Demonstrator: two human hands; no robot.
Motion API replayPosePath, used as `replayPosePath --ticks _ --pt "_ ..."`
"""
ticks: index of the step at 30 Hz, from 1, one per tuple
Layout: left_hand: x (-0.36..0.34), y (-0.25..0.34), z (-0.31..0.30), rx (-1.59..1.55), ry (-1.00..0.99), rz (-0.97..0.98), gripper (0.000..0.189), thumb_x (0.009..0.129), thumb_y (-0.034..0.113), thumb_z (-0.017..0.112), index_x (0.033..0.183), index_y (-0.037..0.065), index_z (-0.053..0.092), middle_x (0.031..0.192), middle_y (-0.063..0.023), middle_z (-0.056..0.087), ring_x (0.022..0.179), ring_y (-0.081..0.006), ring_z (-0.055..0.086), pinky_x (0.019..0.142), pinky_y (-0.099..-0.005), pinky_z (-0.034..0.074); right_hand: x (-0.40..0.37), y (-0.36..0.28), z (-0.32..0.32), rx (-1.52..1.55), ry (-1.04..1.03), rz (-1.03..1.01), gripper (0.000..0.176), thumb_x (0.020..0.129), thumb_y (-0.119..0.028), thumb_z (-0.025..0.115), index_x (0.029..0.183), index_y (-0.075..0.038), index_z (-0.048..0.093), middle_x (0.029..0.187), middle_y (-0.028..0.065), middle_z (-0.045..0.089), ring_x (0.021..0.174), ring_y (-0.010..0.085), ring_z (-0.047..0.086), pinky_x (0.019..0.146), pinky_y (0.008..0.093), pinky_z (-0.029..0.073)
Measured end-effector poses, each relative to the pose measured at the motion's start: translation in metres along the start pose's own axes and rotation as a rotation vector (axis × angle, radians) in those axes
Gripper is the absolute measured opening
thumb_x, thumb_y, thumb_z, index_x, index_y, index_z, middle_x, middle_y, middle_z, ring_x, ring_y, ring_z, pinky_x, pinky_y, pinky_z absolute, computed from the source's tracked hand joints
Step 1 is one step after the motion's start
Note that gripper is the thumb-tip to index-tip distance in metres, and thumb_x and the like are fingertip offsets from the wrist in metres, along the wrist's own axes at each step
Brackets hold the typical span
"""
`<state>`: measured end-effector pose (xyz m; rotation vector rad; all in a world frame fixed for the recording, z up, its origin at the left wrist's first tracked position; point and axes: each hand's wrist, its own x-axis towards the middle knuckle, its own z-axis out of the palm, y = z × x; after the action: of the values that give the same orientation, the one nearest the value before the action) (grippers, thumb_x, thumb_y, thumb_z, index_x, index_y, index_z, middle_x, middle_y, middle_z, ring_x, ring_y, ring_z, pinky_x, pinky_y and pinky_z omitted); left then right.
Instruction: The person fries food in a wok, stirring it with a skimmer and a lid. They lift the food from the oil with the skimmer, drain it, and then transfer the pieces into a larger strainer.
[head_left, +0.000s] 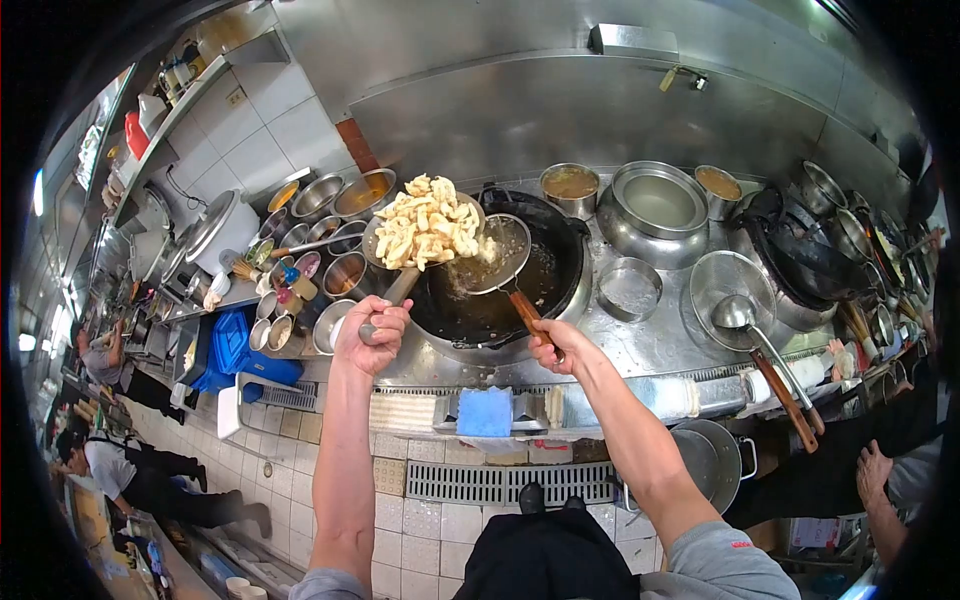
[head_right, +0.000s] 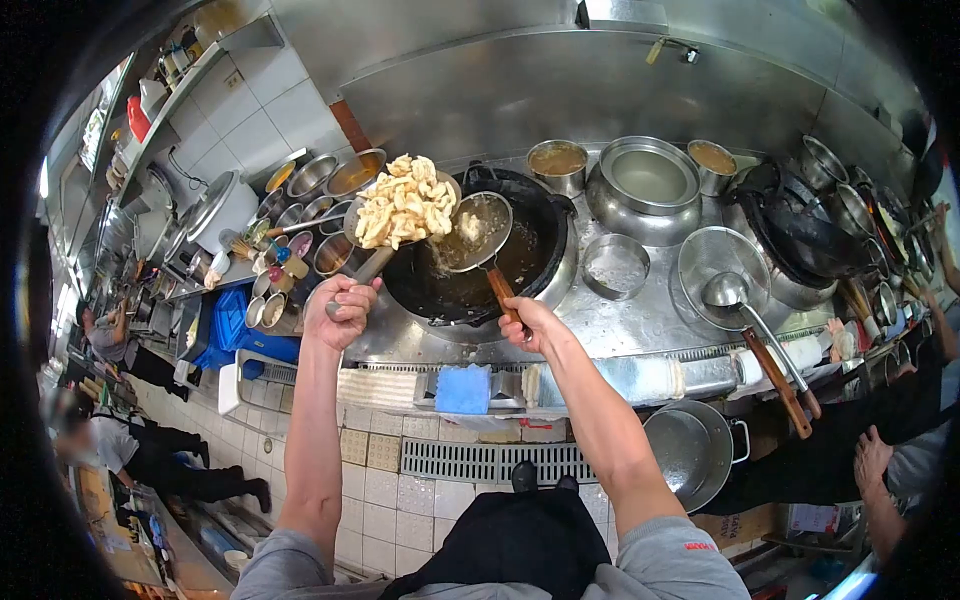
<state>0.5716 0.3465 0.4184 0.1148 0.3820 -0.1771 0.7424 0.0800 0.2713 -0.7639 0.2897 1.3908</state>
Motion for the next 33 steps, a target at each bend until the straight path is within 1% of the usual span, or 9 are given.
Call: replayPosePath --ticks 2,3,6,11,13,15,20,26,33 --pt "-0.002 0.003 -0.004 0.031 0.019 0.000 0.032 0.083 0.006 0.046 0.110 -0.009 0.041 0.069 -0.0060 0.045 0.049 -0.0115 0.046 0.036 -0.0229 0.033 -0.002 0.011 0.004 -0.046 -0.013 -0.110 0.018 0.097 -0.026 0.040 0.088 -0.011 0.034 0.061 -0.0013 0.040 0.042 0.0045 0.032 0.032 0.0191 0.023" --pt "-0.004 0.001 -0.003 0.049 0.041 0.036 0.033 0.082 0.007 0.043 0.108 -0.013 0.042 0.069 -0.0037 0.042 0.048 -0.0081 0.045 0.034 -0.0205 0.031 -0.007 0.014 0.007 -0.055 -0.012 -0.105 0.023 0.097 -0.026 0.042 0.083 -0.010 0.035 0.060 -0.0018 0.038 0.041 0.0041 0.031 0.031 0.0191 0.022" --pt "-0.006 0.004 -0.010 0.045 0.046 0.045 0.031 0.082 0.007 0.044 0.107 -0.012 0.044 0.069 -0.0034 0.042 0.048 -0.0079 0.044 0.034 -0.0204 0.031 -0.015 0.020 -0.007 0.014 -0.119 0.002 0.026 0.097 -0.028 0.043 0.081 -0.009 0.036 0.060 -0.0020 0.036 0.039 0.0038 0.029 0.030 0.0186 0.020" --pt "-0.010 0.010 -0.032 0.065 0.040 0.048 0.025 0.081 0.005 0.047 0.104 -0.005 0.045 0.069 -0.0051 0.046 0.049 -0.0103 0.046 0.036 -0.0232 0.033 -0.076 0.036 -0.009 0.003 -0.087 -0.011 0.021 0.097 -0.028 0.045 0.088 -0.010 0.038 0.061 -0.0013 0.037 0.038 0.0039 0.029 0.028 0.0183 0.020" --pt "-0.011 0.010 -0.043 0.112 0.051 0.070 0.024 0.080 0.004 0.048 0.102 -0.004 0.045 0.070 -0.0046 0.047 0.050 -0.0098 0.046 0.037 -0.0237 0.034 -0.101 0.040 -0.007 -0.061 0.018 -0.215 0.012 0.096 -0.024 0.047 0.098 -0.015 0.041 0.062 -0.0001 0.039 0.038 0.0042 0.031 0.028 0.0178 0.020" --pt "-0.008 0.010 -0.055 0.115 0.060 0.079 0.026 0.080 0.005 0.047 0.104 -0.005 0.046 0.069 -0.0032 0.044 0.049 -0.0096 0.044 0.038 -0.0236 0.033 -0.126 0.036 -0.009 -0.115 0.050 -0.256 0.011 0.095 -0.023 0.048 0.103 -0.017 0.041 0.062 0.0005 0.040 0.038 0.0043 0.031 0.028 0.0176 0.020" --pt "0.001 0.007 -0.086 0.178 0.092 0.084 0.025 0.080 0.005 0.047 0.103 -0.003 0.047 0.067 -0.0010 0.041 0.050 -0.0093 0.042 0.038 -0.0232 0.031 -0.180 0.026 0.010 -0.174 0.164 -0.364 0.014 0.095 -0.021 0.048 0.107 -0.018 0.041 0.063 0.0014 0.042 0.038 0.0035 0.031 0.027 0.0173 0.020" --pt "0.018 -0.010 -0.104 0.226 0.158 0.085 0.022 0.079 0.005 0.048 0.099 -0.004 0.050 0.068 -0.0019 0.044 0.048 -0.0084 0.042 0.037 -0.0220 0.030 -0.206 0.022 0.048 -0.337 0.147 -0.442 0.032 0.095 -0.019 0.046 0.126 -0.018 0.038 0.063 0.0014 0.042 0.037 0.0033 0.030 0.027 0.0168 0.021" --pt "0.032 -0.037 -0.115 0.176 0.104 -0.006 0.025 0.079 0.005 0.048 0.100 -0.006 0.050 0.067 -0.0033 0.045 0.048 -0.0084 0.042 0.036 -0.0216 0.030 -0.184 0.037 0.067 -0.480 0.229 -0.510 0.024 0.094 -0.019 0.047 0.117 -0.014 0.045 0.063 0.0012 0.044 0.038 0.0039 0.029 0.030 0.0196 0.019"
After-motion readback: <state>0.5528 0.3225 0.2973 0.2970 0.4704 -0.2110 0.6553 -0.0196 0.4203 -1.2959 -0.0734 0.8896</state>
